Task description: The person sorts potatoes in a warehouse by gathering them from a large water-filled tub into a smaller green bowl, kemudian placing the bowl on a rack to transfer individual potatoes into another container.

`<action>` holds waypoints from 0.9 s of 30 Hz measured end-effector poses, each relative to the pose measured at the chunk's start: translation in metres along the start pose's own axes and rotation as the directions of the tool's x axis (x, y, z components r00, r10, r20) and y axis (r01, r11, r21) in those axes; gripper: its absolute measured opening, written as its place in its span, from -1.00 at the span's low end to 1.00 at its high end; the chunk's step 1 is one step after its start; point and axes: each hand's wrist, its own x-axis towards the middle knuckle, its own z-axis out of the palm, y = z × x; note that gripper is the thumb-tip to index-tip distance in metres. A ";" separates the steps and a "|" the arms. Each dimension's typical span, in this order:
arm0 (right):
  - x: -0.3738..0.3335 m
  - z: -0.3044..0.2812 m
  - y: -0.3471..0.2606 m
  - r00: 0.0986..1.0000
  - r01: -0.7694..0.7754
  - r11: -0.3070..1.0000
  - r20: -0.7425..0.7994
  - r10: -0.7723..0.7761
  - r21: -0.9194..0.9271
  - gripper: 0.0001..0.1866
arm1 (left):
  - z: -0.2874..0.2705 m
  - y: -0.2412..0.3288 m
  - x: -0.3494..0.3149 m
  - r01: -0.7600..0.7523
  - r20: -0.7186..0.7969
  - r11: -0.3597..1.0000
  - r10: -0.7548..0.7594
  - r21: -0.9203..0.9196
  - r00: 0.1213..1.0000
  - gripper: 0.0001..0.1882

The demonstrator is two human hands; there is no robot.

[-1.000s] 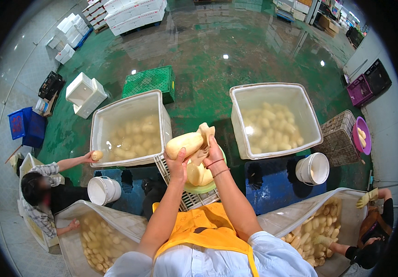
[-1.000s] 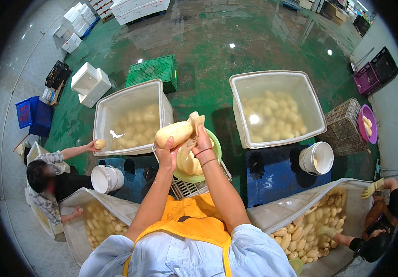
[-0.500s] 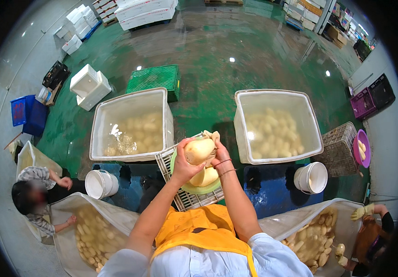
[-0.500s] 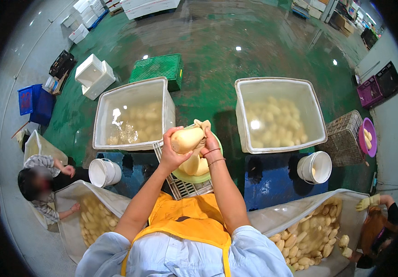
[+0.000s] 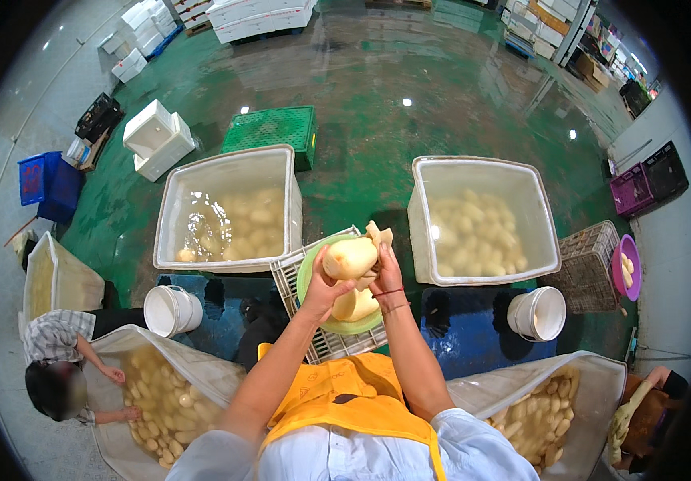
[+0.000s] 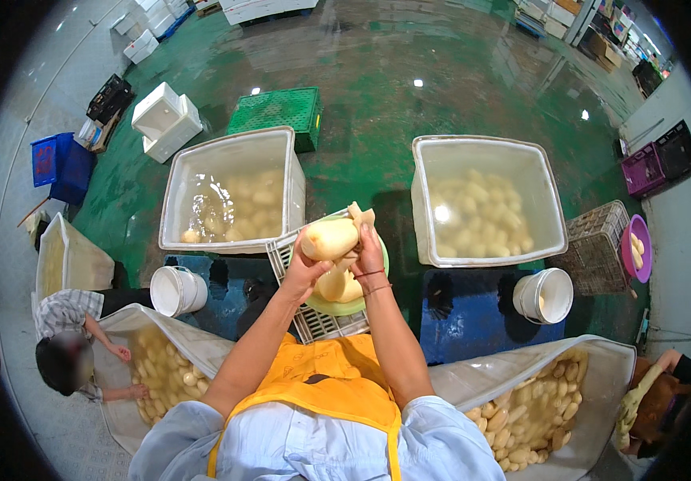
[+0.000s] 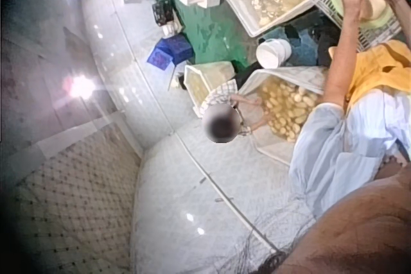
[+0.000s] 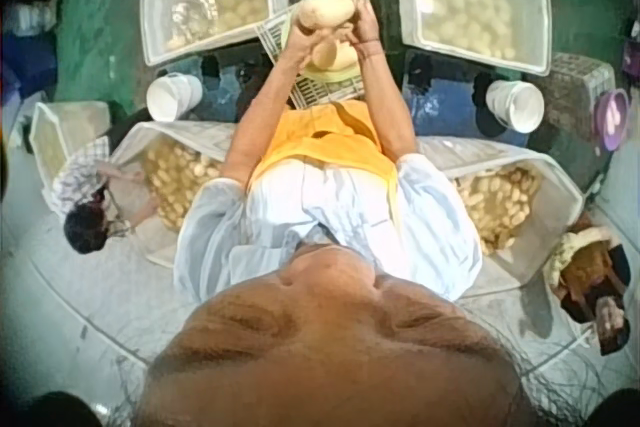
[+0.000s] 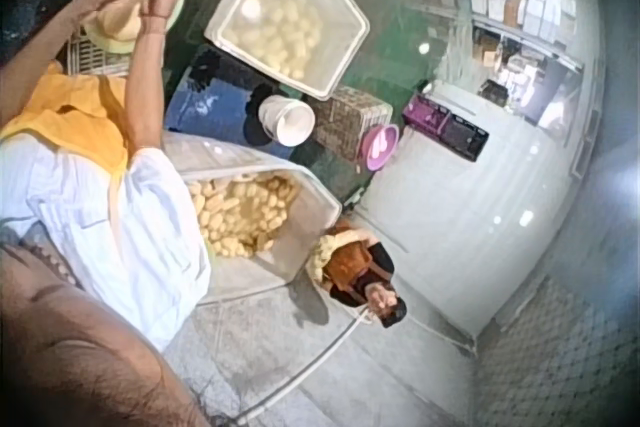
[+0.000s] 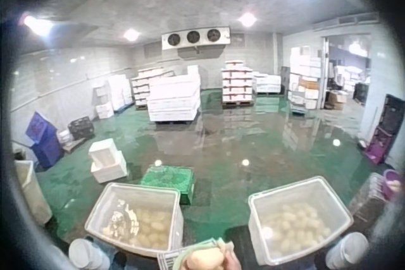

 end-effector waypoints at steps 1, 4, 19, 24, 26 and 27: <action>-0.002 0.000 0.005 1.000 0.009 1.000 0.009 -0.009 -0.013 -0.68 | -0.003 -0.002 0.001 0.018 -0.049 0.991 -0.025 -0.133 0.998 -0.20; -0.008 0.001 0.017 0.999 0.030 0.997 0.031 -0.028 -0.065 -0.70 | -0.012 -0.007 0.008 0.030 -0.090 0.936 -0.066 -0.352 0.994 -0.35; -0.006 0.012 -0.018 0.987 0.043 0.960 0.159 0.002 -0.278 -0.63 | -0.052 0.024 0.021 0.233 0.084 0.910 -0.217 -0.343 0.973 -0.20; -0.008 0.036 -0.034 0.933 0.118 0.851 0.350 0.080 -0.512 -0.59 | -0.025 0.032 0.016 0.244 0.215 0.961 -0.213 -0.133 0.953 -0.25; -0.007 0.039 -0.028 0.904 0.240 0.707 0.419 0.087 -0.666 -0.57 | -0.018 0.031 0.016 0.229 0.268 0.971 -0.205 -0.061 0.941 -0.21; -0.012 0.046 -0.022 0.894 0.281 0.704 0.445 0.056 -0.653 -0.58 | -0.016 0.031 0.016 0.220 0.270 0.975 -0.205 -0.029 0.941 -0.20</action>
